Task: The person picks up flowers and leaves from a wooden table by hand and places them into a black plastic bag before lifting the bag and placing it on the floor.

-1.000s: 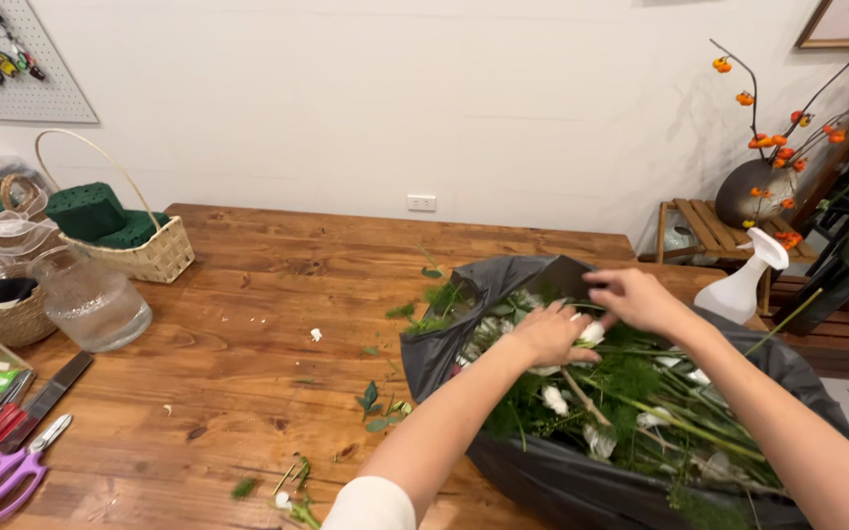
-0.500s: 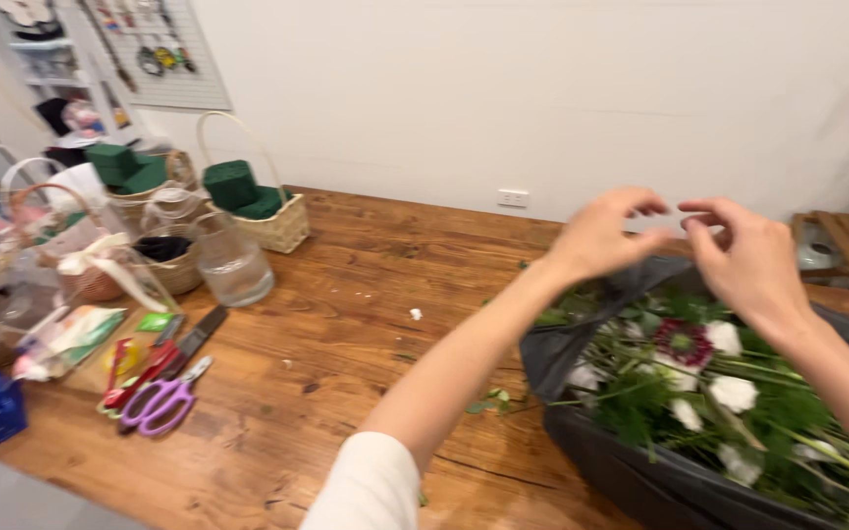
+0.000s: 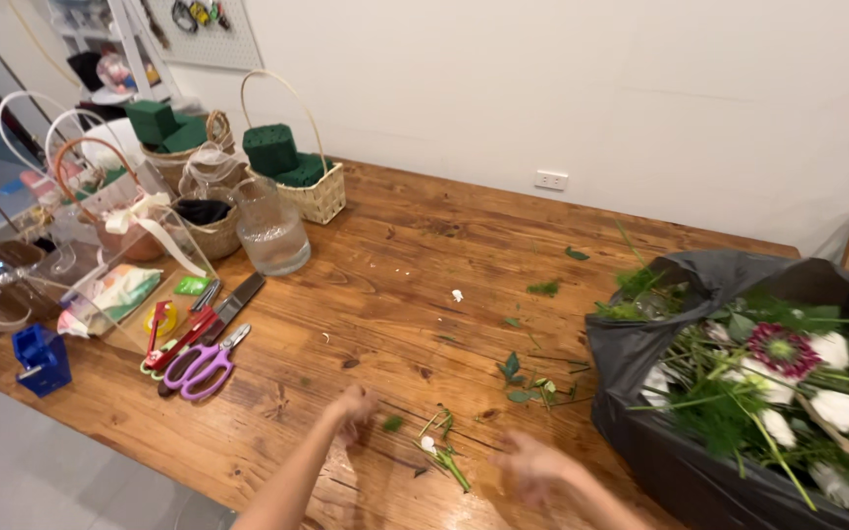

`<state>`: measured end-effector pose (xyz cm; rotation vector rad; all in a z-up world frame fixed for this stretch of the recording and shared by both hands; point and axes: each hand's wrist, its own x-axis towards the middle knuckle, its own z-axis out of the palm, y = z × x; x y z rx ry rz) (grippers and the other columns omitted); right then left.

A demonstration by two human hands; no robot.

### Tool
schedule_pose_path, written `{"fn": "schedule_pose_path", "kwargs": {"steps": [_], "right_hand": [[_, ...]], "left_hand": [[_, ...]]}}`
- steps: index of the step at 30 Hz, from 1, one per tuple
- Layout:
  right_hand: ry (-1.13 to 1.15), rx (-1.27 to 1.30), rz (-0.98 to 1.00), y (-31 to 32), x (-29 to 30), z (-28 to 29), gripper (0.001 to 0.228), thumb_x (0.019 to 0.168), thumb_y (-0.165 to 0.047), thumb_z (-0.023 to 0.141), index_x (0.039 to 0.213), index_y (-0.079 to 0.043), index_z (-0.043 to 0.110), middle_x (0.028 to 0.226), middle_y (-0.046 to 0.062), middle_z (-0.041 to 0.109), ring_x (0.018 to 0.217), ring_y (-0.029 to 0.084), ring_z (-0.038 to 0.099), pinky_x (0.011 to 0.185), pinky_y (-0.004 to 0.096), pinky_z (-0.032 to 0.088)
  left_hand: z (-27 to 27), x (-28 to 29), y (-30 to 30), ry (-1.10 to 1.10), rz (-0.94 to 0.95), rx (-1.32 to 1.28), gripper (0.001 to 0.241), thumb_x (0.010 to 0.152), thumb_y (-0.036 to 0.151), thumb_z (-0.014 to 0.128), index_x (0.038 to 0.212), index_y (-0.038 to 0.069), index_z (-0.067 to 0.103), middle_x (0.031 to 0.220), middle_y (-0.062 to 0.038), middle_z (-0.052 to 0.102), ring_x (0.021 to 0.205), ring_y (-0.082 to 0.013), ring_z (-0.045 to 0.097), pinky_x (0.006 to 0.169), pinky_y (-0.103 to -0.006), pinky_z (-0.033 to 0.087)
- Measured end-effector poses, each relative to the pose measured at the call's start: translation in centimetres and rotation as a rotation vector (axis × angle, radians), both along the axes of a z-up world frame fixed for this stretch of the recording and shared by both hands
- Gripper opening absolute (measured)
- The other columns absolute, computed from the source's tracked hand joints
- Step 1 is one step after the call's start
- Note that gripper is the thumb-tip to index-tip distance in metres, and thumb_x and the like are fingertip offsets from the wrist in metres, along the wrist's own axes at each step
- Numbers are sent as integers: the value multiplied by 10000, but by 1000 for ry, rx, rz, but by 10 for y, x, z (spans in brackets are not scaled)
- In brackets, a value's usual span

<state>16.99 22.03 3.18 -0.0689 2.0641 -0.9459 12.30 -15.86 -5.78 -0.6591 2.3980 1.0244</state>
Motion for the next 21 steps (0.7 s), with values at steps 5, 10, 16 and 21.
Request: {"fn": "schedule_pose_path", "kwargs": {"steps": [5, 10, 16, 21], "right_hand": [[-295, -141, -514, -19, 26, -48, 543, 863, -249, 677, 1346, -159, 444, 1056, 202, 698, 774, 336, 756, 611, 430, 648], [-439, -565, -736, -80, 25, -51, 659, 895, 59, 541, 1522, -39, 360, 1111, 285, 698, 1089, 462, 675, 969, 541, 546], [-321, -492, -704, -61, 11, -44, 489, 855, 72, 566, 1337, 4, 594, 1085, 259, 750, 883, 386, 736, 779, 458, 616], [-16, -298, -910, 20, -36, -62, 421, 909, 5, 475, 1300, -44, 620, 1128, 225, 729, 917, 338, 729, 751, 417, 599]], "left_hand": [[6, 35, 42, 25, 248, 140, 764, 619, 368, 951, 1221, 166, 526, 1274, -93, 604, 954, -307, 724, 448, -398, 639], [-21, 28, 132, 224, 30, 174, 336, 758, 48, 678, 1076, 155, 693, 1028, -27, 725, 948, -179, 699, 826, -284, 553], [96, 48, 177, 77, -203, -66, 855, 836, 285, 810, 1510, 215, 288, 1408, -89, 348, 1309, -273, 411, 1066, -453, 454], [62, 52, 177, 67, -246, -54, 997, 714, 114, 859, 1451, 171, 189, 1450, -186, 193, 1225, -428, 450, 1057, -516, 413]]}}
